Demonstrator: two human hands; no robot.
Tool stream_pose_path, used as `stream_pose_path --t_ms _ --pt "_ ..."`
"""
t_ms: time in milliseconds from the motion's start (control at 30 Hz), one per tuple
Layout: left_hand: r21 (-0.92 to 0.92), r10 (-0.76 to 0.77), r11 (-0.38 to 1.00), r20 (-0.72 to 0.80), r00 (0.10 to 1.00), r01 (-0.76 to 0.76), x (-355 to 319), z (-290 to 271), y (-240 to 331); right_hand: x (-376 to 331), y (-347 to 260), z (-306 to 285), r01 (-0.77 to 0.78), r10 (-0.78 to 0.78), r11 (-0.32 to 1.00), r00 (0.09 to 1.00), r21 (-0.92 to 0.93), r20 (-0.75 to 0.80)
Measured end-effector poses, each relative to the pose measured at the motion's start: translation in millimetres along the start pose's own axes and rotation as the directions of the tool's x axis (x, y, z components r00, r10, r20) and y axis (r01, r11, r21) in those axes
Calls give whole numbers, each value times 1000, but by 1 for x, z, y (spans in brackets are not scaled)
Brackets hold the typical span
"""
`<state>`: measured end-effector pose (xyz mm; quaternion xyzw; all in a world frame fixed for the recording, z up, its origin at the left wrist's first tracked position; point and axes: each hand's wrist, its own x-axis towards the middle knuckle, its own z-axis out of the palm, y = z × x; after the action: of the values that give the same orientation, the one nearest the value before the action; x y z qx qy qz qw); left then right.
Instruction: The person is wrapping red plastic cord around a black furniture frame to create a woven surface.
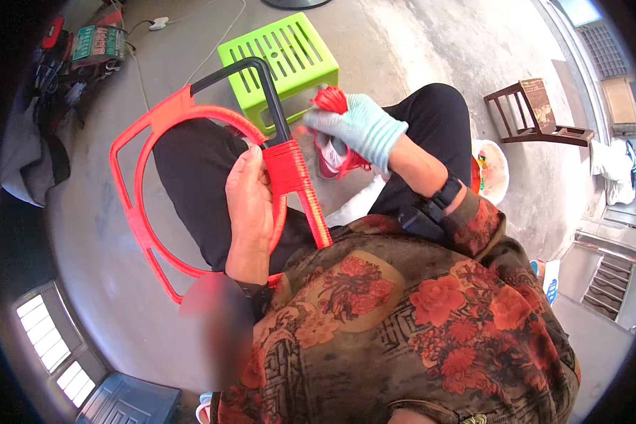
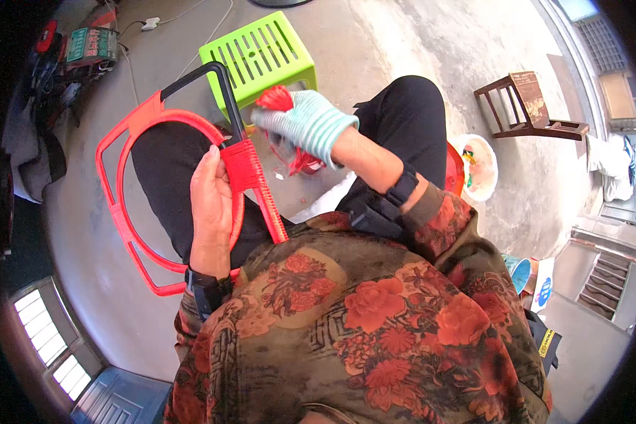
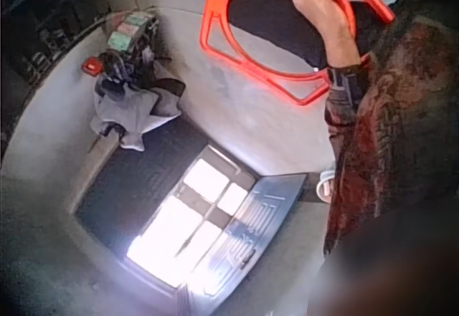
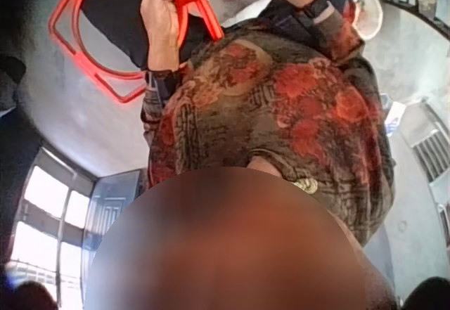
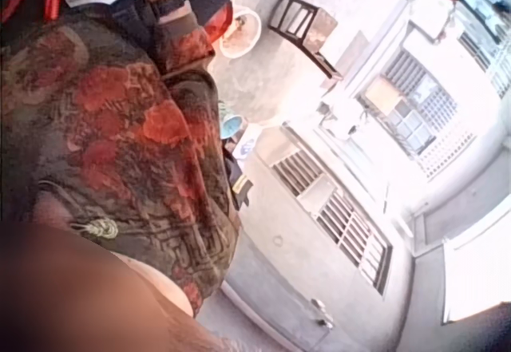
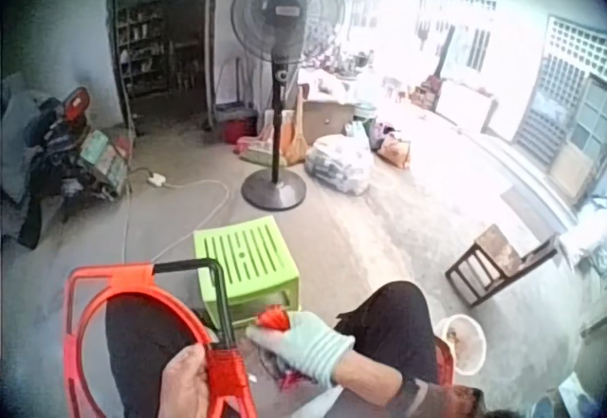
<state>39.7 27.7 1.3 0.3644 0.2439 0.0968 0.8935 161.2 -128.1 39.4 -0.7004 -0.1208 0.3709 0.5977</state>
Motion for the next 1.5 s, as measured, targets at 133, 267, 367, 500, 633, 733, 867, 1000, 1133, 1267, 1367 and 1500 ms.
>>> stream_pose_path --t_ms 133,267,367,500,633,733,867,1000,1133,1267,1367,1500 --pt "-1 10 1000 -18 1000 -10 -2 -4 -2 14 12 11 -23 31 963 999 -268 28" --pt "13 12 1000 -32 999 -12 -3 -5 -4 16 18 17 -43 56 983 996 -176 71" --pt "30 11 1000 -48 999 -9 -6 -5 -4 10 10 18 -123 148 968 984 -219 100" --pt "66 35 997 -13 999 -34 -8 -10 -6 3 11 23 -102 113 987 990 -125 79" --pt "86 -2 996 -26 1000 4 -9 -7 -4 8 26 15 48 -18 957 994 -286 107" --pt "115 30 993 -18 999 -28 -5 -10 -8 -3 20 -1 -40 45 996 997 80 -59" --pt "27 -13 1000 -11 1000 13 -4 -10 -5 -17 46 -117 321 -7 635 912 703 -410" --pt "32 1 999 30 1000 -2 -3 -5 -9 -69 116 -302 672 -232 273 741 689 -630" --pt "-40 -20 999 16 1000 21 -3 -7 -5 -75 67 -249 505 -46 744 691 437 -721" --pt "54 11 998 24 1000 -12 -6 -8 -4 -56 20 -111 -20 15 999 987 -26 -161" --pt "139 -25 990 48 999 18 -4 -7 -7 -27 43 -33 356 -12 659 886 -663 463" --pt "111 -94 990 45 995 89 -4 -15 -8 10 41 31 237 6 739 933 -631 359"
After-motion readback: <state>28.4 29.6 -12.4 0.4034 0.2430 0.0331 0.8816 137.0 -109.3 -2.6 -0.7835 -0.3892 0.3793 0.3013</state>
